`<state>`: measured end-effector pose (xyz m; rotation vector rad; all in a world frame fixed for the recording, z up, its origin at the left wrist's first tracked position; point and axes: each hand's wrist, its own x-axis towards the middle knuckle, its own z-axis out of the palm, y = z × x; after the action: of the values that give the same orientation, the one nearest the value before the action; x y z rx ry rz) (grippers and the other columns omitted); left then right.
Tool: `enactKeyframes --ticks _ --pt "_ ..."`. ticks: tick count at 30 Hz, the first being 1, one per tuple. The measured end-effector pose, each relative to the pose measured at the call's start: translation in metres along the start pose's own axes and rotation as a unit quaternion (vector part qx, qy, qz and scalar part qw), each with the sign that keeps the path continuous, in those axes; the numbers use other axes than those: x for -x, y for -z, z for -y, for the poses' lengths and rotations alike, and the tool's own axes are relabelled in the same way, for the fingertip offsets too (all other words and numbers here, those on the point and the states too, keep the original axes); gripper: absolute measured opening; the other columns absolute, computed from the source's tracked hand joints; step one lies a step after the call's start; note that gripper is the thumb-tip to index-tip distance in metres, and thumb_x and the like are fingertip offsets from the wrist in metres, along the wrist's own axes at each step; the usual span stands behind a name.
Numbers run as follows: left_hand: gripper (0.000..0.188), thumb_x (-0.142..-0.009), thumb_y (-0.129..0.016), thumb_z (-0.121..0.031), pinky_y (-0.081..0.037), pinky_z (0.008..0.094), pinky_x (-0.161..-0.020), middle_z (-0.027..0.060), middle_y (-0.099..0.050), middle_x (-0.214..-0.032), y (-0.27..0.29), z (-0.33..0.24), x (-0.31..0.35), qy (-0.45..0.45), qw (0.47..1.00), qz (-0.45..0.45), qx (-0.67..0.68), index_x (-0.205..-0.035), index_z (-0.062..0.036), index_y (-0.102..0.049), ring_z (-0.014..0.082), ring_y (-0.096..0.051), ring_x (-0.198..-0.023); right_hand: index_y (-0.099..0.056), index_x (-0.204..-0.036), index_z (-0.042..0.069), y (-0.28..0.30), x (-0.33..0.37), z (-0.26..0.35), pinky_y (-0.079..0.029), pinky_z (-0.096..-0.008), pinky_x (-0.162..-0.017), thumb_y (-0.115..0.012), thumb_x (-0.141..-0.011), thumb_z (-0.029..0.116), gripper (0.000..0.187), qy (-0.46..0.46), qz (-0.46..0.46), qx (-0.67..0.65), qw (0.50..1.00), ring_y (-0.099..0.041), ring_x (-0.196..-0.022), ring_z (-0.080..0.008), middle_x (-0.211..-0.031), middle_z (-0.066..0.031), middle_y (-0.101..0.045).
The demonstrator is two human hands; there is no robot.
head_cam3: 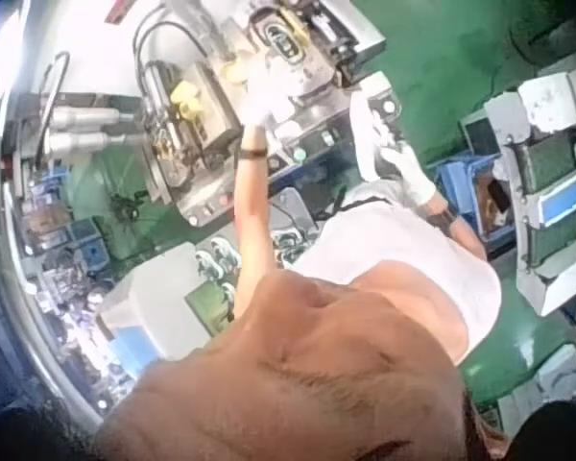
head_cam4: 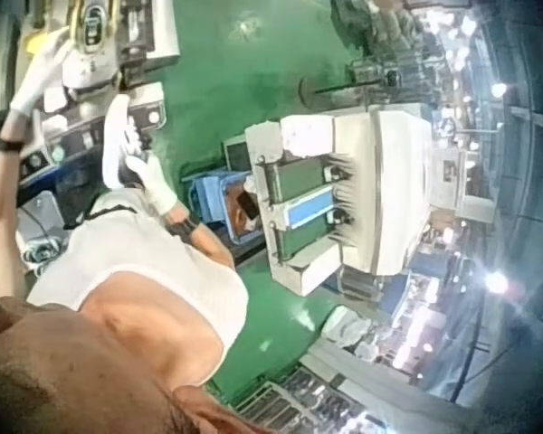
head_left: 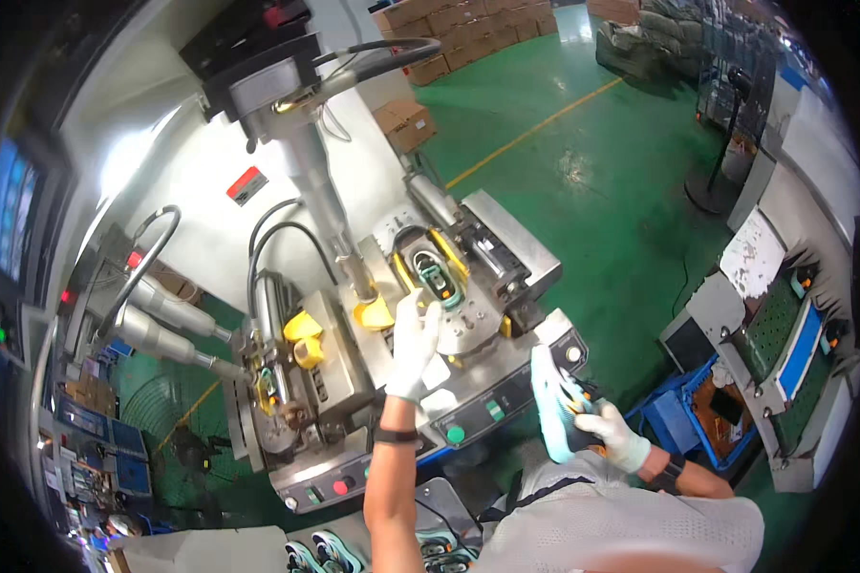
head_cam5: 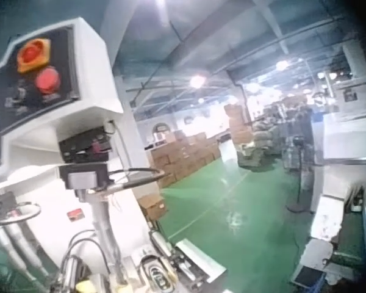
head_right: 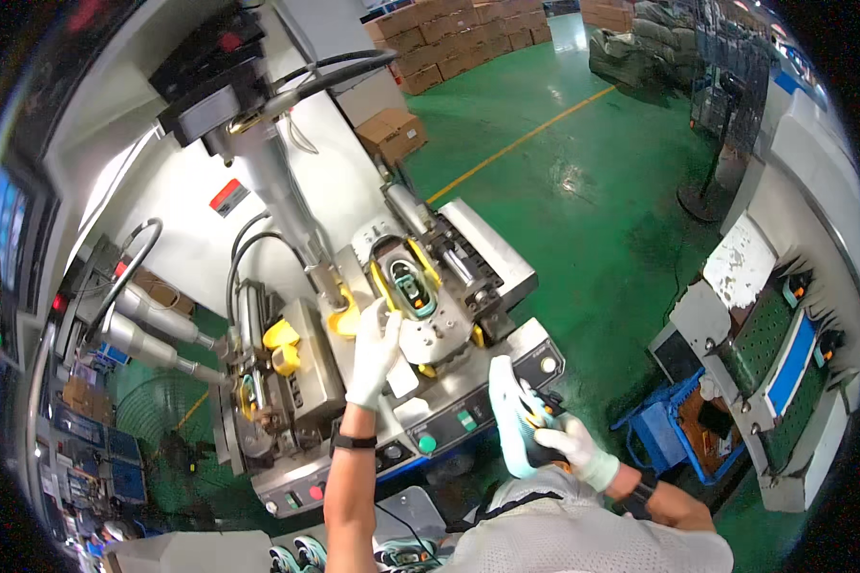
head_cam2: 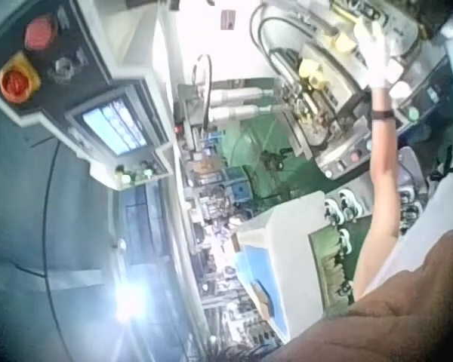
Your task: Operating a shoe pressing machine to attach soles and maintain sneaker shape on a factory assembly line.
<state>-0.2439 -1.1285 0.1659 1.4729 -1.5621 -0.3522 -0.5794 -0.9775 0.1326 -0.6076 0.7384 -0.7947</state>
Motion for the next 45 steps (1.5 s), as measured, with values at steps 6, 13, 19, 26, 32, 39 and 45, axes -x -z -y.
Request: enactKeyframes --ticks 6,13,19,26,32,39,45 --pt "0.072 -0.085 -0.066 -0.04 -0.041 0.0411 -0.103 0.0338 -0.053 -0.127 -0.084 0.124 -0.104 0.229 0.958 -0.022 -0.172 -0.128 0.0137 -0.046 0.0428 -0.051 -0.122 -0.056 -0.121 -0.009 0.037 0.023 0.022 -0.053 -0.0312 -0.084 -0.058 -0.077 0.005 0.046 0.042 -0.104 -0.029 0.993 -0.066 -0.094 -0.0179 -0.111 -0.0106 -0.066" --pt "0.073 -0.079 -0.069 -0.022 -0.048 0.0431 -0.094 0.0324 -0.049 -0.125 -0.132 0.171 -0.124 0.237 0.945 -0.032 -0.222 -0.133 0.0101 -0.03 0.0437 -0.057 -0.109 -0.058 -0.119 -0.006 0.024 0.018 0.022 -0.054 -0.0318 -0.081 -0.071 -0.081 0.017 0.046 0.052 -0.205 -0.112 0.971 -0.066 -0.091 -0.0157 -0.108 -0.0087 -0.067" --pt "0.048 -0.081 -0.069 -0.016 -0.053 0.0321 -0.069 0.0117 -0.065 -0.093 -0.027 0.124 -0.113 0.325 0.94 0.065 0.085 -0.118 0.0066 -0.051 0.0186 -0.064 -0.078 -0.059 -0.118 -0.005 -0.002 -0.036 0.05 -0.053 -0.0285 -0.077 -0.065 -0.086 0.015 0.039 0.037 -0.157 0.034 0.986 -0.064 -0.088 -0.0125 -0.105 -0.0065 -0.066" --pt "0.058 -0.084 -0.066 -0.002 -0.047 0.0303 -0.093 0.0097 -0.056 -0.119 0.076 -0.006 0.108 0.295 0.93 -0.057 0.212 -0.135 0.0022 -0.038 0.0155 -0.056 -0.105 -0.059 -0.117 -0.006 -0.071 -0.199 0.11 -0.05 -0.0259 -0.08 -0.068 -0.09 0.024 0.041 0.048 0.0 0.268 0.962 -0.059 -0.09 -0.0084 -0.102 -0.0033 -0.064" --pt "0.062 -0.08 -0.069 -0.007 -0.047 0.0311 -0.09 0.0124 -0.056 -0.117 0.097 -0.029 0.289 0.466 0.868 -0.065 0.157 -0.132 0.0049 -0.037 0.0182 -0.058 -0.101 -0.064 -0.112 -0.003 -0.124 -0.427 0.086 -0.053 -0.0355 -0.082 -0.075 -0.079 0.026 0.045 0.026 -0.044 0.565 0.824 -0.068 -0.094 -0.0251 -0.1 -0.0171 -0.069" --pt "0.074 -0.08 -0.073 -0.018 -0.043 0.0381 -0.097 0.0247 -0.052 -0.12 0.055 0.008 0.433 0.583 0.781 -0.219 -0.051 -0.134 0.0126 -0.033 0.0312 -0.055 -0.107 -0.049 -0.12 -0.008 -0.099 -0.51 0.013 -0.052 -0.0438 -0.089 -0.071 -0.079 0.038 0.065 0.118 -0.186 0.7 0.679 -0.063 -0.105 -0.0397 -0.111 -0.0289 -0.063" --pt "0.073 -0.081 -0.063 0.001 -0.026 0.0389 -0.112 0.0243 -0.038 -0.134 -0.019 0.075 0.451 0.507 0.791 -0.34 -0.036 -0.142 0.0058 -0.024 0.0346 -0.037 -0.13 -0.061 -0.104 0.001 -0.126 -0.467 0.06 -0.045 -0.0406 -0.047 -0.063 -0.086 0.034 0.038 -0.029 -0.003 0.676 0.736 -0.061 -0.061 -0.0183 -0.078 -0.0097 -0.063"
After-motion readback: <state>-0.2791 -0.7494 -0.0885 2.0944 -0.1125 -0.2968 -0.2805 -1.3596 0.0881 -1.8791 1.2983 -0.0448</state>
